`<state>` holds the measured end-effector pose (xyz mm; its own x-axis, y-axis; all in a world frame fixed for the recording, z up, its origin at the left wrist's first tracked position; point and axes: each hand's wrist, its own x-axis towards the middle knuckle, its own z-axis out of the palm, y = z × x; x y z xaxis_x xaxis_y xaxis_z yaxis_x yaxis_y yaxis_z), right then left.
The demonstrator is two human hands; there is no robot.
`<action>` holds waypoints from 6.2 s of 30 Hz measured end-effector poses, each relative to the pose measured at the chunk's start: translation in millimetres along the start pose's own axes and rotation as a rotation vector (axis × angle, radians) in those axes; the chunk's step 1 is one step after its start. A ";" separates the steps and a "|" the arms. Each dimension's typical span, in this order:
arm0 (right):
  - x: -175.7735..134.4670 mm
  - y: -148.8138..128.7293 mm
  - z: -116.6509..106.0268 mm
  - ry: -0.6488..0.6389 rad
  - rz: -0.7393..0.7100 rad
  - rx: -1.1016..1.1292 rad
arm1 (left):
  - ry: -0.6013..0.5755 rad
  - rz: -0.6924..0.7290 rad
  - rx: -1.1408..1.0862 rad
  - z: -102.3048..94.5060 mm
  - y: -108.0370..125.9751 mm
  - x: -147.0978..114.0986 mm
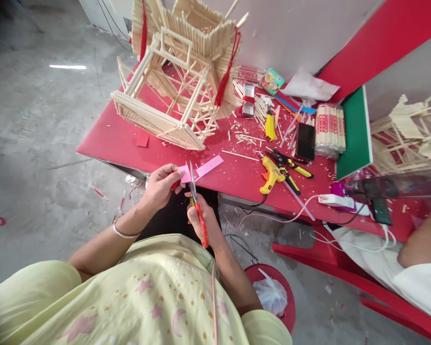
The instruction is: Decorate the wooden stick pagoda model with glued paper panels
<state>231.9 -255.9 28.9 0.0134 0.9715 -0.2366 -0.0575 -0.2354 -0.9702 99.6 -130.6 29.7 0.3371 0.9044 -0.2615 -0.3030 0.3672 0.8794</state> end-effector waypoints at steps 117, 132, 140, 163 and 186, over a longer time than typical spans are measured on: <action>71.8 -4.8 75.8 0.489 -0.045 0.301 | 0.229 0.223 -0.232 -10.5 4.8 -17.5; 69.6 -13.0 47.6 0.496 -0.116 0.147 | 0.124 0.062 -0.146 -18.4 0.6 -8.0; 73.0 -8.4 35.9 0.488 -0.176 0.093 | 0.088 0.027 -0.131 -21.4 -0.8 -4.2; 76.8 -8.9 32.6 0.482 -0.162 0.164 | 0.067 0.102 -0.055 -19.8 -5.1 -5.2; 77.9 -9.2 31.7 0.464 -0.160 0.149 | 0.108 0.068 -0.069 -22.1 -0.7 -5.4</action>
<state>201.9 -177.2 21.0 0.4737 0.8729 -0.1168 -0.1600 -0.0452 -0.9861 78.3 -130.9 21.7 0.2173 0.9445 -0.2463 -0.3839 0.3147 0.8681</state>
